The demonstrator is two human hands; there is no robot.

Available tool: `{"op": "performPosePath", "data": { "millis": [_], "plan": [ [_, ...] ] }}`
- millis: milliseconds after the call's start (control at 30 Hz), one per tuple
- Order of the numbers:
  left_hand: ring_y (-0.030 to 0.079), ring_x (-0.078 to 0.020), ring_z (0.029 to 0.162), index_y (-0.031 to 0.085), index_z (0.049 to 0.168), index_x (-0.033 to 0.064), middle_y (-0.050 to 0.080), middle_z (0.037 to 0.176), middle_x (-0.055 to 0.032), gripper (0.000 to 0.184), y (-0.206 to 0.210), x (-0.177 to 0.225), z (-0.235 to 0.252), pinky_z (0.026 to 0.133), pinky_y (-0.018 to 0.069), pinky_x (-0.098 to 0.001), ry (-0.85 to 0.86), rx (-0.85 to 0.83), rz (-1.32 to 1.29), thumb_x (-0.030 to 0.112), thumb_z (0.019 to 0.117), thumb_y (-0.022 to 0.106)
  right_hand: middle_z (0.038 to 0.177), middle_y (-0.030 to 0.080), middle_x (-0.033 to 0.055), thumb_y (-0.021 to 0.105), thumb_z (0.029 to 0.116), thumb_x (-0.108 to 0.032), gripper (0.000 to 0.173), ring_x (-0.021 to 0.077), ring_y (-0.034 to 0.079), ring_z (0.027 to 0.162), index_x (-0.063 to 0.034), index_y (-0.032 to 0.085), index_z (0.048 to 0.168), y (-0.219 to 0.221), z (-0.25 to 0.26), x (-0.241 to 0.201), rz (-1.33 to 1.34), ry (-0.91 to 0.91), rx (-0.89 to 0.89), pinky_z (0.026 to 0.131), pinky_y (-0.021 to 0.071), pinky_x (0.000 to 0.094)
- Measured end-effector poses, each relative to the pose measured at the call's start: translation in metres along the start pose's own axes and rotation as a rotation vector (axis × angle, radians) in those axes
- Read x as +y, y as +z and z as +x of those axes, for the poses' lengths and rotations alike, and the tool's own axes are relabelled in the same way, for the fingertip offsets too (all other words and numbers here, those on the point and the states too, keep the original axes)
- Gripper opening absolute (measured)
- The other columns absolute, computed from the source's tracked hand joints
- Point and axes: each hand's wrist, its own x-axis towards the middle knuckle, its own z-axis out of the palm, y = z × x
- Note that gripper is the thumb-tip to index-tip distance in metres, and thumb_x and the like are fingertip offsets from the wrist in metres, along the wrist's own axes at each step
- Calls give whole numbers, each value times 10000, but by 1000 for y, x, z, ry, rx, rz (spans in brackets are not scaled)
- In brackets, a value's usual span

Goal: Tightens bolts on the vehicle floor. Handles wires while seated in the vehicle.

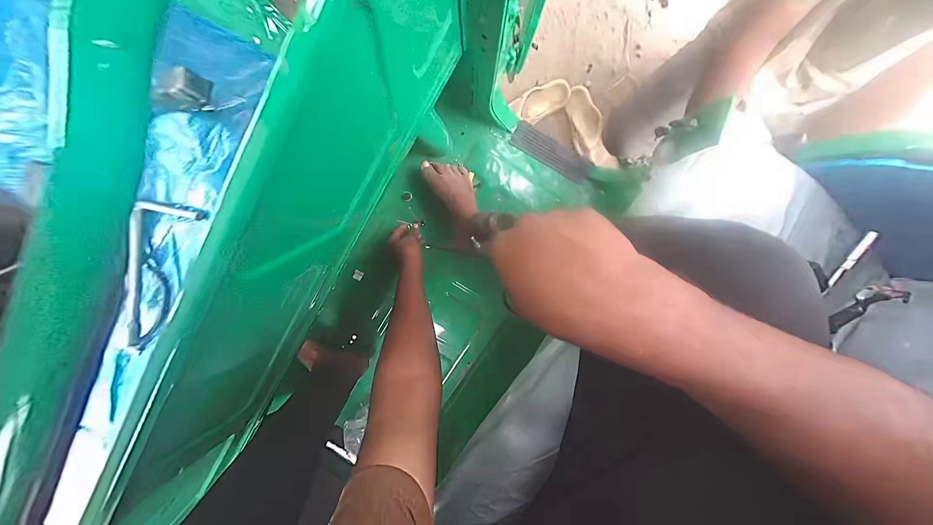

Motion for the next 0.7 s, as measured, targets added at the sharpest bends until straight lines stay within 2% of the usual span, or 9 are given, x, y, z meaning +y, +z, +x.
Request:
{"op": "performPosePath", "data": {
  "millis": [67, 133, 167, 300, 433, 567, 633, 700],
  "plan": [
    [664, -214, 845, 589, 1311, -3, 668, 1112, -174, 360, 12, -2, 12, 776, 583, -390, -32, 20, -1, 144, 996, 680, 717, 599, 43, 718, 884, -178, 72, 241, 620, 621, -128, 669, 867, 7, 3, 7, 46, -25, 95, 471, 431, 399],
    [658, -217, 841, 583, 1312, 3, 663, 1097, -168, 346, 18, -2, 18, 774, 583, -408, -57, 46, -13, 160, 1012, 657, 827, 681, 69, 740, 872, -163, 123, 268, 679, 737, -101, 718, 975, 21, 9, 13, 122, -44, 271, 546, 482, 426],
    [656, -222, 846, 591, 1299, 2, 657, 1086, -166, 329, 20, -4, 21, 779, 582, -417, -64, 64, -16, 173, 1023, 642, 868, 698, 82, 744, 873, -147, 130, 278, 689, 771, -91, 722, 988, 24, 11, 14, 140, -45, 301, 567, 495, 435],
    [683, -231, 827, 632, 1219, 10, 671, 1046, -159, 280, 21, -6, 27, 746, 603, -433, -62, 122, 18, 204, 1017, 641, 827, 682, 99, 758, 815, -93, 116, 285, 688, 740, -70, 707, 917, 45, 23, 18, 124, -59, 408, 551, 511, 444],
    [672, -222, 875, 564, 1226, -10, 635, 1083, -160, 262, 18, 1, 21, 763, 597, -417, 9, 87, -37, 190, 1056, 578, 846, 694, 109, 751, 846, -106, 96, 286, 700, 764, -66, 728, 930, 45, 24, 15, 97, -58, 340, 560, 514, 435],
    [686, -223, 898, 542, 1267, -8, 635, 1126, -162, 295, 5, -9, 14, 767, 608, -419, 22, 72, -84, 197, 1058, 579, 863, 700, 119, 777, 827, -123, 71, 288, 712, 815, -79, 721, 827, 65, 30, 18, 73, -119, 429, 625, 555, 455],
    [674, -203, 882, 496, 1321, -1, 613, 1151, -145, 312, 1, -8, 10, 750, 604, -393, 17, 81, -169, 199, 1084, 528, 861, 701, 111, 774, 835, -132, 70, 277, 713, 818, -86, 725, 819, 69, 31, 17, 51, -124, 436, 637, 559, 448],
    [680, -189, 878, 473, 1325, 11, 617, 1147, -127, 294, -2, -5, 13, 746, 608, -378, 38, 89, -269, 178, 1087, 518, 871, 703, 105, 765, 855, -134, 69, 269, 711, 838, -91, 728, 816, 73, 32, 15, 39, -128, 433, 669, 562, 444]
  ]
}}
